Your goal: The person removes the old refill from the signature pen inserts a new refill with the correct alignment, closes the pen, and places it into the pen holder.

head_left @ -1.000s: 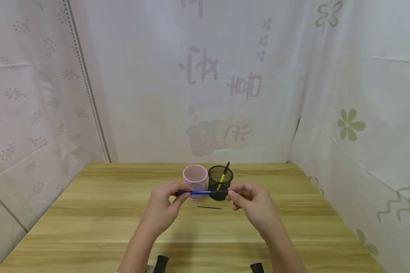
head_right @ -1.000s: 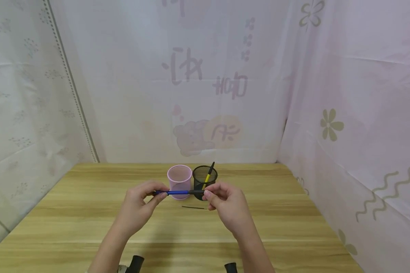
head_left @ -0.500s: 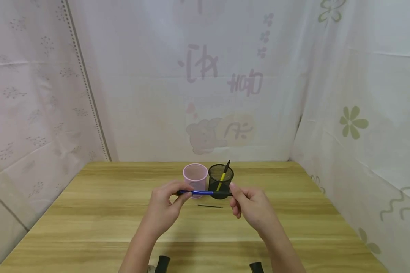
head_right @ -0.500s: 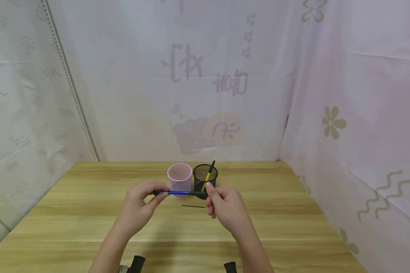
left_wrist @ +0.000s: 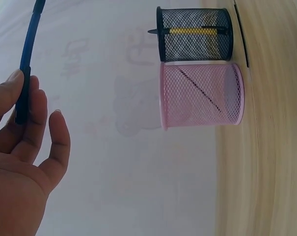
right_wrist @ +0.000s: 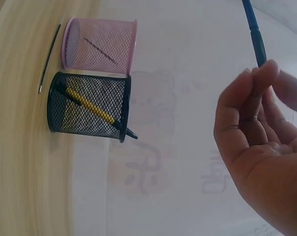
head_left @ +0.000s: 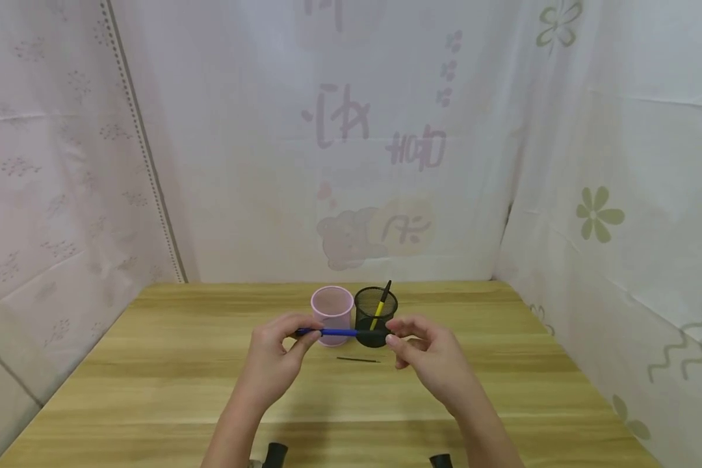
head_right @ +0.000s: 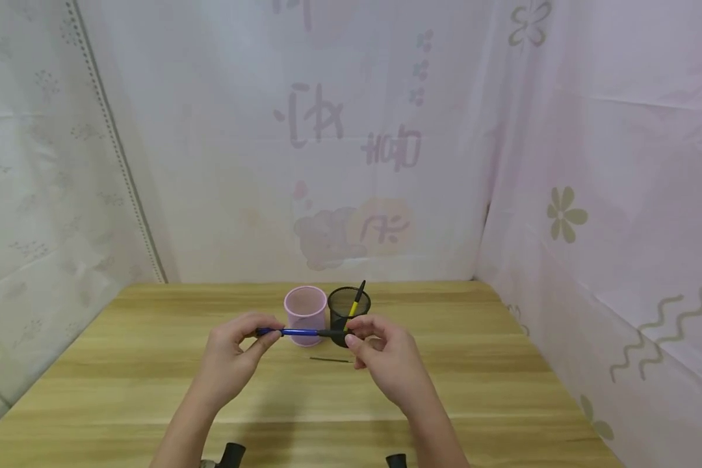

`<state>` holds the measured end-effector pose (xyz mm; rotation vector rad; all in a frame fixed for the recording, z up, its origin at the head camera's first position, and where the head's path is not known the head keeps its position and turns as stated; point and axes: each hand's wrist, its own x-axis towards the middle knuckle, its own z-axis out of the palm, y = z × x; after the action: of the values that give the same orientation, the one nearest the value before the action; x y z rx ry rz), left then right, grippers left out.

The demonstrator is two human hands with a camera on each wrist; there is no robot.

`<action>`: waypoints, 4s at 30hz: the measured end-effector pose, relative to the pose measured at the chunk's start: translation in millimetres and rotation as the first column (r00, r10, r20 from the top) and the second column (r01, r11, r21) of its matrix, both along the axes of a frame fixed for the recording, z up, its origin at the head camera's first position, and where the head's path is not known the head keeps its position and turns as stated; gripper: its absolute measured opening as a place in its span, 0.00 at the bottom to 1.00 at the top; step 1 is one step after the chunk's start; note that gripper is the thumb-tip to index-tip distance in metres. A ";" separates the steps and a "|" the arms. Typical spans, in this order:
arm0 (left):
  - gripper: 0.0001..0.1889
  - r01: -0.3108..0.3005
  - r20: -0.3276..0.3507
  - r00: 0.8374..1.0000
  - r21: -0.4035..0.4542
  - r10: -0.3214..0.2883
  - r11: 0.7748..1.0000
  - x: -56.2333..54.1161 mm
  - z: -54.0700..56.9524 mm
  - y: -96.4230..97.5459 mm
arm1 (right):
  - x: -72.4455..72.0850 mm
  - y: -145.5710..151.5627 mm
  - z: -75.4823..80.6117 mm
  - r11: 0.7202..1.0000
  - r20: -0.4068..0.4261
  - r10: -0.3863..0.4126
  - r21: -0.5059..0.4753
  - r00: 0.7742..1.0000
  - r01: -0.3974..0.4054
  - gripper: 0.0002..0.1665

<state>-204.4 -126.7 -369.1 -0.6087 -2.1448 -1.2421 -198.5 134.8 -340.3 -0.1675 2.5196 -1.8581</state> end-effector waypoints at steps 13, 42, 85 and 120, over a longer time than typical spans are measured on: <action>0.08 -0.010 0.063 0.998 -0.006 0.010 1.000 0.4 -2.2 4.1 | 0.7 -0.6 2.6 0.997 0.011 -0.063 0.054 0.998 0.062 0.07; 0.08 0.023 0.028 0.999 -0.037 -0.022 0.999 6.2 6.7 9.1 | 1.6 -0.9 8.3 1.000 -0.026 0.002 0.029 1.000 -0.001 0.15; 0.02 -0.015 0.001 1.000 -0.011 0.015 1.000 5.2 0.6 5.8 | 4.0 -4.7 4.3 1.000 -0.065 0.013 -0.026 0.998 -0.015 0.12; 0.02 -0.035 0.034 0.999 -0.001 0.035 0.999 4.6 2.4 4.4 | 5.9 -3.9 7.9 0.999 -0.095 0.012 -0.040 0.995 -0.015 0.14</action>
<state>-199.7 -122.3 -366.7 -0.5513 -2.1747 -1.2408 -192.7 130.9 -332.4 -0.2787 2.5342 -1.9427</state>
